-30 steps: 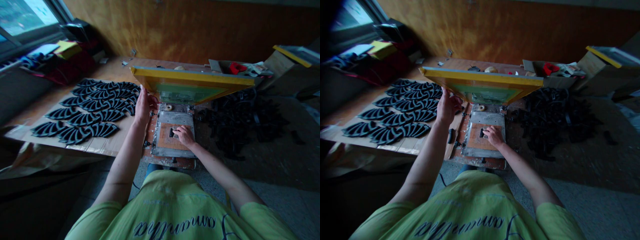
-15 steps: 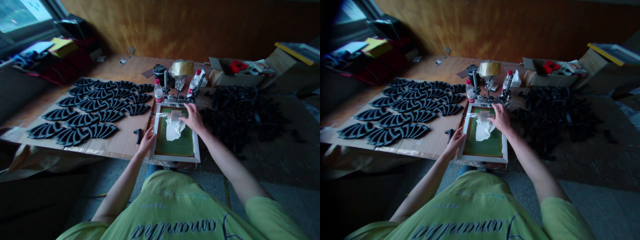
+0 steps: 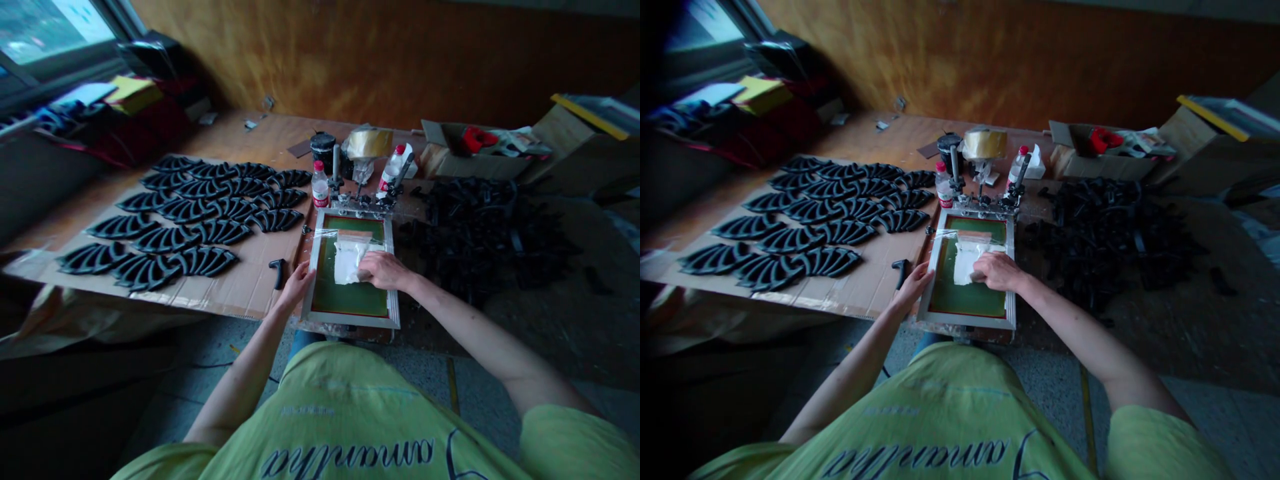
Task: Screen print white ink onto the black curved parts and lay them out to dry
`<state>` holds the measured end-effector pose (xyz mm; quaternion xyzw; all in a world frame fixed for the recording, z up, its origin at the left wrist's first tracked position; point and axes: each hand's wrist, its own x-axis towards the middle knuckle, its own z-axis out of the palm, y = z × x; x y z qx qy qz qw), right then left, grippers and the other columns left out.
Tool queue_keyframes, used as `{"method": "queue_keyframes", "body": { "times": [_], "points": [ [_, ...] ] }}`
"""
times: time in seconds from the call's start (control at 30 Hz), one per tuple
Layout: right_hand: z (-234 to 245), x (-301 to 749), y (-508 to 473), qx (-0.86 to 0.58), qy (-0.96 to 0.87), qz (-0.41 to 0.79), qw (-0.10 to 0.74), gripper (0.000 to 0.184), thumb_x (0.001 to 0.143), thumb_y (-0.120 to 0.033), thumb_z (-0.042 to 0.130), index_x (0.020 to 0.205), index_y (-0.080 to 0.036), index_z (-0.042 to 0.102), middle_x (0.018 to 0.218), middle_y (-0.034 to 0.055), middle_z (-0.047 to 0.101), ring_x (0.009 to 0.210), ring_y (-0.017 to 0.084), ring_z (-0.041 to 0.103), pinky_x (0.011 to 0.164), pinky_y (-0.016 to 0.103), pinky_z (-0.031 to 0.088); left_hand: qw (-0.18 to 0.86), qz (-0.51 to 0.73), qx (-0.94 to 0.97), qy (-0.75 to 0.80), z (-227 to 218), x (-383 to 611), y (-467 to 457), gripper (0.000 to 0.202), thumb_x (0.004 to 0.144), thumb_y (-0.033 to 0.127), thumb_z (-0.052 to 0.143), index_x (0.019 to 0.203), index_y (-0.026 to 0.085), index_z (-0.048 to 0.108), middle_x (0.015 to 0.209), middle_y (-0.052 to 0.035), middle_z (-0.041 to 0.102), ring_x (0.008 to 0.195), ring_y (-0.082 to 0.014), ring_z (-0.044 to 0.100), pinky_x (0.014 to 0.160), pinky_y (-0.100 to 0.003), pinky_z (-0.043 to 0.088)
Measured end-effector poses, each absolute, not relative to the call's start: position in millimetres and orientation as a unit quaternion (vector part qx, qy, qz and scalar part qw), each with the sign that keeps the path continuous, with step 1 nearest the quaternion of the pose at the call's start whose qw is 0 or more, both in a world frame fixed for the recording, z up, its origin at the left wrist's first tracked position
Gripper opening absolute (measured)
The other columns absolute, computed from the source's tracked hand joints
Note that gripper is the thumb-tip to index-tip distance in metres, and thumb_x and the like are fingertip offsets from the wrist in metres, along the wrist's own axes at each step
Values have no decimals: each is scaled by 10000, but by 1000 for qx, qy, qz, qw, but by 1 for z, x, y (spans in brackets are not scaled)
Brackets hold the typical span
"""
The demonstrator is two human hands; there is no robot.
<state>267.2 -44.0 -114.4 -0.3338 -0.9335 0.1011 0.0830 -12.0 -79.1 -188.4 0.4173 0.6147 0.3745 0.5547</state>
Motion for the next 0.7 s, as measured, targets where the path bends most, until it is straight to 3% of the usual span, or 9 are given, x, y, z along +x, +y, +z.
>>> {"method": "queue_keyframes", "body": {
  "times": [0.2, 0.33, 0.53, 0.6, 0.7],
  "points": [
    [-128, 253, -61, -383, -913, 60, 131, 205, 841, -70, 543, 911, -178, 703, 926, 89, 706, 918, 226, 587, 800, 339, 411, 551, 374, 424, 614, -195, -14, -80, 655, 780, 495, 683, 1344, 180, 570, 829, -40, 704, 670, -160, 636, 558, -225, 448],
    [-123, 253, -58, -393, -904, 98, 138, 89, 854, -215, 662, 929, -208, 708, 896, 60, 711, 894, 221, 619, 806, 337, 448, 566, 374, 426, 598, -196, -16, -78, 663, 801, 494, 663, 1370, 175, 541, 836, -44, 696, 702, -163, 645, 577, -227, 462],
    [-85, 246, 12, -544, -799, 101, 235, 590, 800, -285, 751, 1358, -269, 559, 1093, 57, 698, 946, 221, 643, 856, 353, 496, 604, 387, 411, 563, -151, -21, -78, 773, 748, 449, 746, 1433, 205, 482, 800, -7, 676, 622, -126, 607, 538, -206, 441],
    [-76, 267, 31, -570, -767, 86, 280, 609, 826, -363, 718, 1396, -264, 524, 1063, 60, 695, 903, 220, 642, 843, 361, 501, 608, 404, 408, 549, -128, -22, -76, 717, 745, 476, 748, 1378, 214, 535, 778, 8, 662, 578, -109, 579, 497, -193, 409],
    [-77, 317, 41, -623, -693, 71, 357, 469, 911, -457, 574, 1313, -217, 575, 978, 71, 696, 848, 219, 634, 805, 359, 501, 583, 461, 415, 525, -92, -17, -65, 544, 818, 621, 614, 1126, 177, 668, 709, -3, 639, 547, -113, 569, 472, -204, 405]
  ]
}}
